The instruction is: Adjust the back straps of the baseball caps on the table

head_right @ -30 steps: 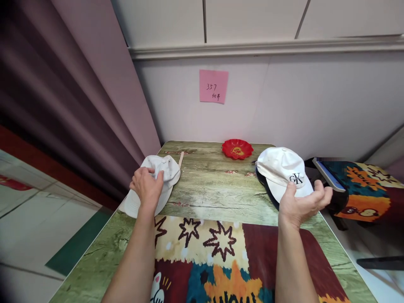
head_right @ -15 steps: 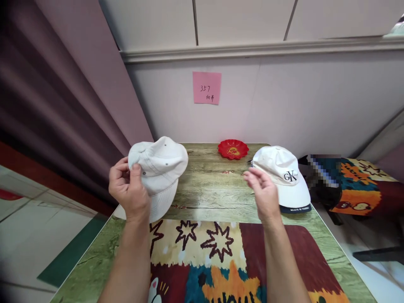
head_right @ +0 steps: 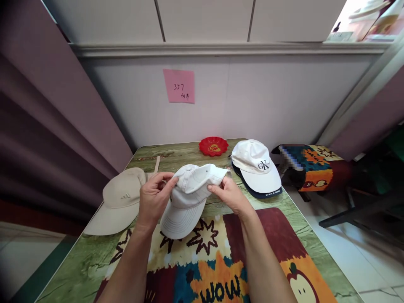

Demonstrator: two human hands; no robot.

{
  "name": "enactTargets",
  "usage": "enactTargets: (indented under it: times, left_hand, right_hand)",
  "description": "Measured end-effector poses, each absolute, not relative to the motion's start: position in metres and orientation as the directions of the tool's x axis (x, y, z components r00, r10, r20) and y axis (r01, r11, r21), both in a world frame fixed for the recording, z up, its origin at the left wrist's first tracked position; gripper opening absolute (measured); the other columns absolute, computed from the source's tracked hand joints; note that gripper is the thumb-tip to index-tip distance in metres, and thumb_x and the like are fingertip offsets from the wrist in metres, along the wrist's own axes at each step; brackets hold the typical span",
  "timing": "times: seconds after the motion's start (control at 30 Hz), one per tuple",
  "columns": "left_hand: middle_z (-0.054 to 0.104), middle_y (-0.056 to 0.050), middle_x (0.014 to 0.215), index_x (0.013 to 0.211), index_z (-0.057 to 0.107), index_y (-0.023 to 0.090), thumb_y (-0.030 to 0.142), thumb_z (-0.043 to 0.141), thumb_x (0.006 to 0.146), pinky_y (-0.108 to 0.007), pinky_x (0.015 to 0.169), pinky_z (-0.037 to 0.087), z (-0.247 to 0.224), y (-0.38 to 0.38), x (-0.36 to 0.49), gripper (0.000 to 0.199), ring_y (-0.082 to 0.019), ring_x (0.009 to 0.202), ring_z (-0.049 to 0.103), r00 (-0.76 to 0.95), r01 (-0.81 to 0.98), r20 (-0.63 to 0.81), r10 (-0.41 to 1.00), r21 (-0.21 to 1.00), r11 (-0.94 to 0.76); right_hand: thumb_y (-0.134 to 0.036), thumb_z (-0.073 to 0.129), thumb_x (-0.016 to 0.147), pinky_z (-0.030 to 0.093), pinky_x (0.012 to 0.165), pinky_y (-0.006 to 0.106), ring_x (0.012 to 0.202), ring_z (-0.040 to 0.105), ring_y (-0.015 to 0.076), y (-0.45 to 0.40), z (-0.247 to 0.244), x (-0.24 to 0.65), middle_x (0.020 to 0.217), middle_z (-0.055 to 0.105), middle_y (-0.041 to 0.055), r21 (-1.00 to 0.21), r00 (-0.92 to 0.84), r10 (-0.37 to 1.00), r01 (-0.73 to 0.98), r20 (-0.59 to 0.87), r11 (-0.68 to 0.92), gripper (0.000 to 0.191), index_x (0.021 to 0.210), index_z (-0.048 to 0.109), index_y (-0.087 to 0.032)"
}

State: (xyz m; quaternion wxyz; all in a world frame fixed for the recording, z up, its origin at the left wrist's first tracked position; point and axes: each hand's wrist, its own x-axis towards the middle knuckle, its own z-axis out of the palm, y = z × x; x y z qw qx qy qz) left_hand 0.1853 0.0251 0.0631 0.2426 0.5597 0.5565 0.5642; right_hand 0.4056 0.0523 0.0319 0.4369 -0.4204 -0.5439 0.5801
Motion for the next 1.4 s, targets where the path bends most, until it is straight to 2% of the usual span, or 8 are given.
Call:
enactTargets:
  times: [0.1, 0.33, 0.53, 0.77, 0.9, 1.0, 1.13, 1.4]
  left_hand:
    - [0.060, 0.002, 0.073, 0.087, 0.065, 0.023, 0.035, 0.066, 0.085, -0.023, 0.054, 0.042, 0.059, 0.027, 0.190, 0.012, -0.012, 0.053, 0.051, -0.214, 0.176, 0.266, 0.940, 0.957, -0.231]
    - [0.054, -0.008, 0.135, 0.087, 0.054, 0.022, 0.022, 0.062, 0.084, -0.027, 0.095, 0.045, 0.051, 0.034, 0.196, 0.008, -0.019, 0.115, 0.058, -0.071, 0.078, 0.313, 0.947, 0.948, -0.308]
    - [0.062, -0.003, 0.066, 0.061, 0.059, 0.022, 0.028, 0.065, 0.076, -0.027, 0.059, 0.035, 0.044, 0.037, 0.179, 0.018, -0.020, 0.064, 0.054, 0.254, 0.634, -0.020, 0.967, 0.758, -0.151]
    - [0.061, 0.000, 0.063, 0.067, 0.059, 0.023, 0.028, 0.066, 0.076, -0.028, 0.059, 0.035, 0.044, 0.043, 0.169, 0.013, -0.019, 0.060, 0.053, 0.043, 0.684, 0.140, 0.989, 0.717, -0.131]
    - [0.069, -0.010, 0.112, 0.104, 0.066, 0.023, 0.025, 0.064, 0.079, -0.037, 0.093, 0.043, 0.033, 0.050, 0.171, 0.026, -0.029, 0.108, 0.061, -0.012, 0.635, 0.353, 0.936, 0.725, -0.266]
    - [0.055, -0.012, 0.144, 0.132, 0.057, 0.026, 0.029, 0.059, 0.087, -0.048, 0.117, 0.020, 0.020, 0.052, 0.179, 0.045, -0.030, 0.136, 0.044, 0.058, 0.580, 0.343, 0.937, 0.752, -0.312]
    - [0.063, -0.012, 0.134, 0.130, 0.060, 0.027, 0.038, 0.060, 0.089, -0.055, 0.118, 0.008, 0.006, 0.053, 0.185, 0.043, -0.032, 0.129, 0.051, 0.095, 0.609, 0.242, 0.966, 0.753, -0.249]
    - [0.075, -0.007, 0.102, 0.095, 0.072, 0.023, 0.044, 0.065, 0.084, -0.045, 0.100, 0.037, 0.011, 0.055, 0.177, 0.025, -0.029, 0.104, 0.062, 0.057, 0.802, 0.250, 0.966, 0.565, -0.194]
  right_hand:
    - [-0.044, 0.080, 0.068, 0.054, 0.060, 0.031, 0.059, 0.062, 0.0159, 0.055, 0.030, 0.403, 0.072, 0.070, 0.0020, -0.984, -0.135, 0.990, -0.167, -0.035, -0.057, 0.044, 0.100, 0.070, -0.016]
    - [-0.040, 0.077, 0.071, 0.045, 0.105, 0.044, 0.115, 0.063, 0.0276, 0.061, 0.024, 0.402, 0.115, 0.074, 0.0086, -0.963, 0.040, 0.981, -0.186, 0.192, 0.196, 0.043, 0.107, 0.070, -0.019]
    - [-0.045, 0.079, 0.070, 0.031, 0.115, 0.046, 0.136, 0.047, 0.0295, 0.064, 0.022, 0.429, 0.144, 0.055, 0.0088, -0.953, -0.247, 0.958, 0.227, 0.142, 0.200, 0.041, 0.103, 0.072, -0.022]
    - [-0.050, 0.067, 0.082, 0.049, 0.081, 0.034, 0.086, 0.066, 0.0218, 0.063, 0.021, 0.419, 0.093, 0.074, 0.0059, -0.924, -0.276, 0.956, 0.332, 0.096, 0.189, 0.031, 0.086, 0.071, -0.020]
    - [-0.056, 0.059, 0.087, 0.043, 0.066, 0.028, 0.070, 0.062, 0.0167, 0.055, 0.029, 0.403, 0.086, 0.073, 0.0027, -0.865, -0.249, 0.963, 0.456, 0.100, 0.207, 0.037, 0.092, 0.071, -0.021]
    - [-0.061, 0.067, 0.080, 0.042, 0.068, 0.029, 0.072, 0.064, 0.0185, 0.051, 0.033, 0.396, 0.089, 0.073, 0.0031, -0.786, -0.247, 0.967, 0.585, 0.065, 0.202, 0.040, 0.094, 0.071, -0.023]
    - [-0.054, 0.079, 0.070, 0.041, 0.069, 0.028, 0.073, 0.064, 0.0183, 0.050, 0.028, 0.397, 0.096, 0.073, 0.0020, -0.727, -0.317, 0.948, 0.649, 0.012, 0.226, 0.042, 0.098, 0.069, -0.024]
    - [-0.029, 0.077, 0.076, 0.038, 0.066, 0.025, 0.077, 0.064, 0.0176, 0.052, 0.023, 0.399, 0.086, 0.073, 0.0010, -0.669, -0.385, 0.922, 0.697, -0.048, 0.257, 0.018, 0.092, 0.073, -0.023]
